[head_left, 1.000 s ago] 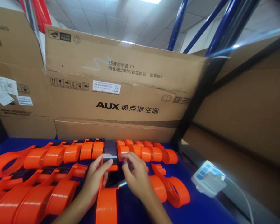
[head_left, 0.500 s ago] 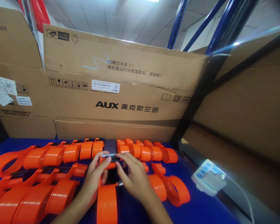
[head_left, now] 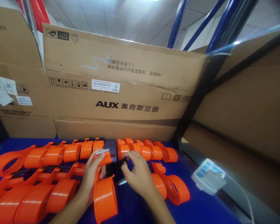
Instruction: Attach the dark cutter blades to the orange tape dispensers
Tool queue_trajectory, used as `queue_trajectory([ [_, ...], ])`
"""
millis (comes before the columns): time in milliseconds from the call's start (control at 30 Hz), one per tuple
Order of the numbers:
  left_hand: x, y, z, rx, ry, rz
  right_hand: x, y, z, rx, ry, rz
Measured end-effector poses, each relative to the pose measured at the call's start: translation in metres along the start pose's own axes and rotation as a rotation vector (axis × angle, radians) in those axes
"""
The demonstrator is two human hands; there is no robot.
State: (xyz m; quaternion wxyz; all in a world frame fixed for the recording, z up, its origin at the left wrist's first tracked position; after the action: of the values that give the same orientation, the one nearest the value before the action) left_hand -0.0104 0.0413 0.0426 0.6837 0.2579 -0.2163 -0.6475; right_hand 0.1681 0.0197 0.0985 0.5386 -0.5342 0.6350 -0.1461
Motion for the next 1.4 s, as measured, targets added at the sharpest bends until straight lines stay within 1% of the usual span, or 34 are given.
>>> queue_trajectory([
  [167,0.003,0.0,-0.003,0.03,-0.031,0.021,0.004,0.002,-0.005,0.134,0.04,-0.195],
  [233,0.006,0.001,-0.002,0.024,-0.038,0.015,0.005,0.002,-0.007,0.175,0.06,-0.242],
  [333,0.01,0.004,-0.001,-0.008,-0.031,0.009,0.006,0.002,-0.01,0.216,0.055,-0.284],
  [400,0.011,0.006,0.001,-0.03,-0.03,0.011,0.007,0.003,-0.01,0.251,0.045,-0.274],
  [533,0.013,0.008,0.0,-0.054,-0.041,-0.005,0.008,0.004,-0.01,0.309,0.003,-0.179],
  [667,0.011,0.006,-0.003,-0.074,-0.035,-0.012,0.007,0.005,-0.006,0.282,-0.018,-0.12],
  [767,0.009,0.004,-0.006,-0.09,-0.04,-0.043,0.005,0.006,-0.002,0.132,0.011,-0.084],
  [900,0.012,0.006,-0.008,-0.138,-0.059,-0.107,0.003,0.011,-0.001,-0.302,0.071,-0.041],
  [967,0.016,0.007,-0.008,-0.15,-0.051,-0.131,0.003,0.015,-0.003,-0.479,0.092,-0.058],
  [1033,0.018,0.01,-0.009,-0.152,-0.049,-0.163,0.003,0.018,-0.007,-0.593,0.105,-0.096],
  [1133,0.018,0.012,-0.012,-0.165,-0.088,-0.211,0.004,0.021,-0.01,-0.73,0.129,-0.134],
  [1233,0.016,0.013,-0.013,-0.17,-0.12,-0.24,0.004,0.021,-0.008,-0.812,0.178,-0.118],
  [1333,0.018,0.015,-0.009,-0.149,-0.081,-0.28,0.003,0.02,-0.005,-0.821,0.218,-0.063],
  [1400,0.02,0.017,-0.006,-0.134,-0.046,-0.283,0.001,0.019,-0.004,-0.816,0.231,-0.032],
])
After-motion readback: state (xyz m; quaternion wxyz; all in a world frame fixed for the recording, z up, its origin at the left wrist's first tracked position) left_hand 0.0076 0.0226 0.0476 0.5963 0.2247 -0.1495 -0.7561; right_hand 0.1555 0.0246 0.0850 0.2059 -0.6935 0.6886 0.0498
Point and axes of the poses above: each hand's wrist, its own x-axis away from the middle knuckle, its own y-axis out of the palm, z = x × y, the point moved 2 cm from there along -x, towards the middle knuckle, and after that the axes turned 11 degrees about x, right-handed, at the moved point
